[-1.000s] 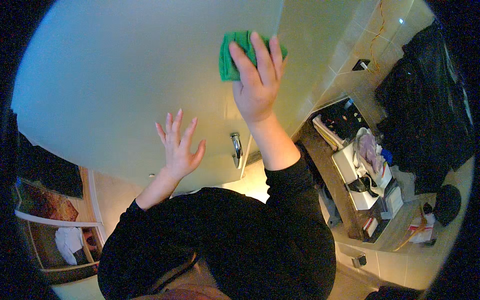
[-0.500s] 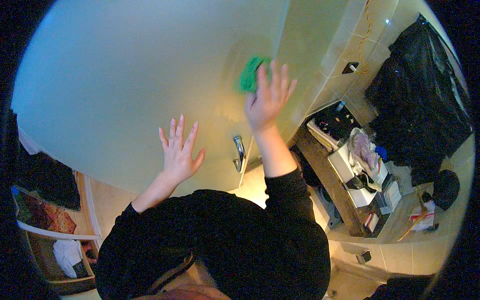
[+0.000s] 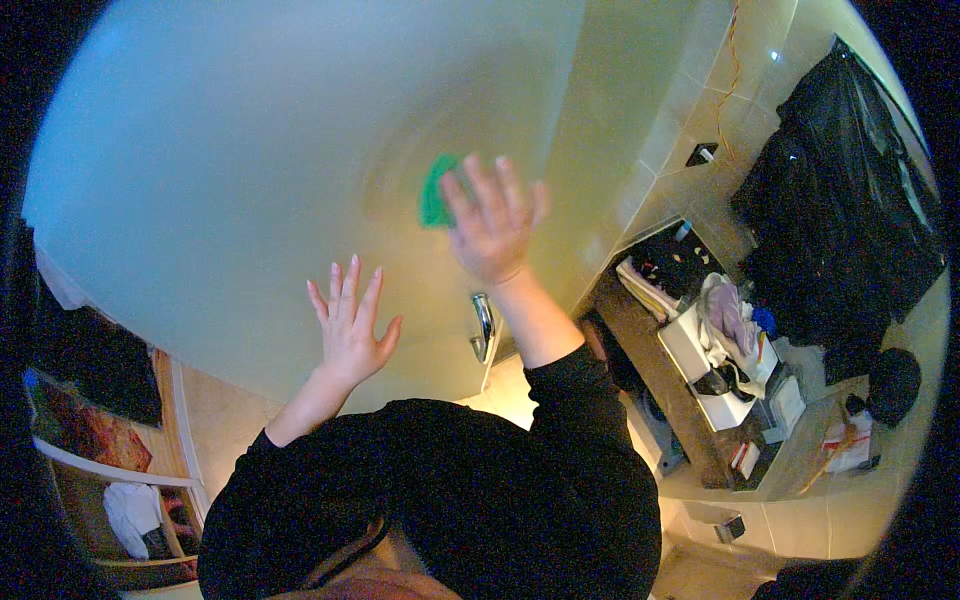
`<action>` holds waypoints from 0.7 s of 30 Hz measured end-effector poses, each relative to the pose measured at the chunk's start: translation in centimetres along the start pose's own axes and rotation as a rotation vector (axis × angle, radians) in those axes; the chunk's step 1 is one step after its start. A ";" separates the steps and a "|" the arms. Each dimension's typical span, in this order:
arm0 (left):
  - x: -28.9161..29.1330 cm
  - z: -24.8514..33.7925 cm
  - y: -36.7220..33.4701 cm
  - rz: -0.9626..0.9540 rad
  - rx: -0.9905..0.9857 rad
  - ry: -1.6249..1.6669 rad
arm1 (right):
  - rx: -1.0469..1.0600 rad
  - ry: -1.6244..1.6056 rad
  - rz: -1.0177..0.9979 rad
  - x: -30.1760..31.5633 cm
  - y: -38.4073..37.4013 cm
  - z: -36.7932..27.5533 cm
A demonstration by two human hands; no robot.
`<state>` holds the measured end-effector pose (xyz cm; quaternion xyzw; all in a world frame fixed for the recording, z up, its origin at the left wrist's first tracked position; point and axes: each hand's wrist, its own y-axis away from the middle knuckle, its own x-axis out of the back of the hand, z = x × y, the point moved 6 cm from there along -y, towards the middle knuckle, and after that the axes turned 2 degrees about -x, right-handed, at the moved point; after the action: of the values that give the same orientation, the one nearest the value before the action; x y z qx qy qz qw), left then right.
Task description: The person wipes the interior walls of a shower stall using a green cloth. They systematically clean the upper and lower sections of the frosted glass panels and tiled walls.
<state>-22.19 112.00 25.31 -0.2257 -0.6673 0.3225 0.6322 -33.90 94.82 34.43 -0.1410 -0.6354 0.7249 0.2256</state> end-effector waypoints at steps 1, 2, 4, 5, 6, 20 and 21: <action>0.2 -0.1 0.1 -0.008 0.013 -0.006 | -0.139 0.038 0.015 0.3 -2.0 1.8; 0.3 -0.1 0.4 -0.020 0.026 -0.013 | -0.239 -0.102 0.152 0.2 -3.9 3.4; 0.0 -0.1 0.8 -0.028 0.044 0.006 | -0.337 -0.231 0.282 -0.1 -7.6 4.8; 0.0 0.0 0.9 -0.028 0.051 0.013 | -0.347 -0.236 0.283 -0.1 -9.6 4.3; -0.1 0.0 1.1 -0.026 0.056 0.023 | -0.355 -0.237 0.284 -0.1 -10.9 3.5; 0.6 -1.4 1.7 0.014 0.079 0.054 | -0.532 -0.434 0.383 -0.3 -7.3 6.1; 0.4 -1.4 1.7 0.021 0.086 0.078 | -0.454 -0.330 0.358 -0.3 -9.4 5.5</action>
<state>-21.05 113.65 24.35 -0.2176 -0.6254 0.3486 0.6634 -34.90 90.82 44.46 -0.1777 -0.7738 0.6060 -0.0487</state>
